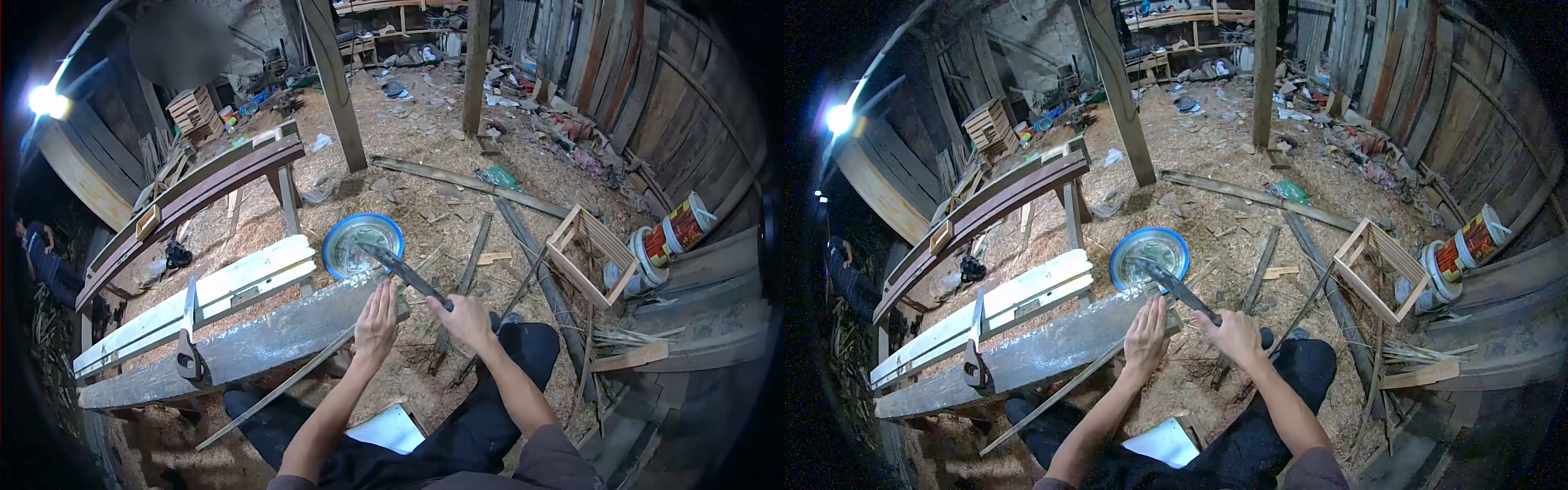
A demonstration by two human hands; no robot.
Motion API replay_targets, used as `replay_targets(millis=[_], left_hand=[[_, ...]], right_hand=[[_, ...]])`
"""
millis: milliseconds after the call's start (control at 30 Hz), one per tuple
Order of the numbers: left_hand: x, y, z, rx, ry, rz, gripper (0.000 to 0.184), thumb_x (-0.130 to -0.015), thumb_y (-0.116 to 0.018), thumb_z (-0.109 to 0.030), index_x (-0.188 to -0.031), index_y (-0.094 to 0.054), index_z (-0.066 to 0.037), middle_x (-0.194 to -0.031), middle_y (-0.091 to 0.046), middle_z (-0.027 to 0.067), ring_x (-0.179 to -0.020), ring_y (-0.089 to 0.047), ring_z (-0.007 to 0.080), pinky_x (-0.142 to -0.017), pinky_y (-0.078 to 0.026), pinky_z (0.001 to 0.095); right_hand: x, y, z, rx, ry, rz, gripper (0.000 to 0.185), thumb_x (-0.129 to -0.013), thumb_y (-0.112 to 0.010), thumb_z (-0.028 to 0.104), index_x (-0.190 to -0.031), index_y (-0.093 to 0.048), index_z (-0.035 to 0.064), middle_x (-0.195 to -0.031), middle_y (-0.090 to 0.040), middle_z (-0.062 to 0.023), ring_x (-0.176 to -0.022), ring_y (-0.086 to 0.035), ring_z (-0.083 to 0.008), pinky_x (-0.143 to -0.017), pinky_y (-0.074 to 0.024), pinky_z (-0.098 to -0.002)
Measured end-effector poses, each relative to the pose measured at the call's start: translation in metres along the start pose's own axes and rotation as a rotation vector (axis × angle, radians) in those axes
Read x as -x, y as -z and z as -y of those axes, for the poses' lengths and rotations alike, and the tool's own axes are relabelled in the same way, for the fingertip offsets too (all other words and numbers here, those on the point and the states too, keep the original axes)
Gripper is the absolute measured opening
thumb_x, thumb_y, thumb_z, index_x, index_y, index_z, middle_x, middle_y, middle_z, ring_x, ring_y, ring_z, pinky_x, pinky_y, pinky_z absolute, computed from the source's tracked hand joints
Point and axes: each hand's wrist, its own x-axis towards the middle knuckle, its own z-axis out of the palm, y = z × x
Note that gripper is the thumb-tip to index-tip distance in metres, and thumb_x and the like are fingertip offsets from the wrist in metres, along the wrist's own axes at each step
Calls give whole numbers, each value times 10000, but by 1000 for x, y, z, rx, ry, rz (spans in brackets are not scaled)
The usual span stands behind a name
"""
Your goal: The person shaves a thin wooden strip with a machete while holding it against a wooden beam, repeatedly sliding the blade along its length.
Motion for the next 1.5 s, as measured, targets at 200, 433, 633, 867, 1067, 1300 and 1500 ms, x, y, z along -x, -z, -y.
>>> replay_targets(millis=[200,433,633,867,1067,1300,1500], left_hand=[[-2,0,-3,7,18,21,719,-866,-604,-154,-1527,-428,67,-1566,-475,215,-1459,-475,322,-1230,-374,394],[-1,-6,-3,-45,-4,-21,631,-902,-562,-164,-1489,-488,55,-1529,-520,209,-1445,-492,330,-1215,-393,402],[-2,-7,-2,-9,12,-24,645,-900,-571,-162,-1497,-474,59,-1533,-514,214,-1448,-490,324,-1212,-397,391],[-1,-7,-2,-17,-3,-25,650,-915,-565,-159,-1516,-453,62,-1547,-502,215,-1449,-489,328,-1216,-393,395],[0,-9,-1,15,4,-15,678,-903,-576,-168,-1529,-440,55,-1553,-494,214,-1454,-483,326,-1220,-388,401],[-3,-5,-2,24,5,-14,704,-876,-594,-148,-1535,-438,44,-1551,-495,205,-1454,-480,326,-1220,-387,398],[0,-4,-5,52,13,-23,702,-855,-602,-135,-1517,-456,48,-1540,-503,207,-1444,-489,329,-1218,-391,401]], right_hand=[[-14,-23,-4,-18,-22,-89,818,-966,-469,766,-889,-754,4,-777,-727,-268,-818,-740,-452,-781,-574,-542],[-17,4,1,-123,-42,7,754,-978,-511,716,-851,-739,9,-758,-696,-288,-818,-705,-493,-791,-545,-565],[9,-18,4,-107,4,-37,764,-981,-496,723,-862,-735,7,-743,-691,-284,-812,-705,-495,-787,-543,-559],[-35,-28,-14,-152,-41,-141,816,-980,-447,767,-884,-754,17,-723,-698,-281,-763,-730,-466,-752,-571,-559],[-33,-29,-31,-88,35,-196,835,-958,-482,783,-838,-731,-4,-684,-670,-265,-772,-715,-464,-701,-531,-548],[-23,-20,-23,-135,2,-96,964,-956,-355,849,-865,-734,-33,-693,-693,-266,-775,-724,-483,-733,-566,-554],[-55,-19,-24,-107,-84,-168,893,-974,-427,790,-861,-729,-42,-776,-710,-292,-830,-726,-485,-796,-567,-568]])
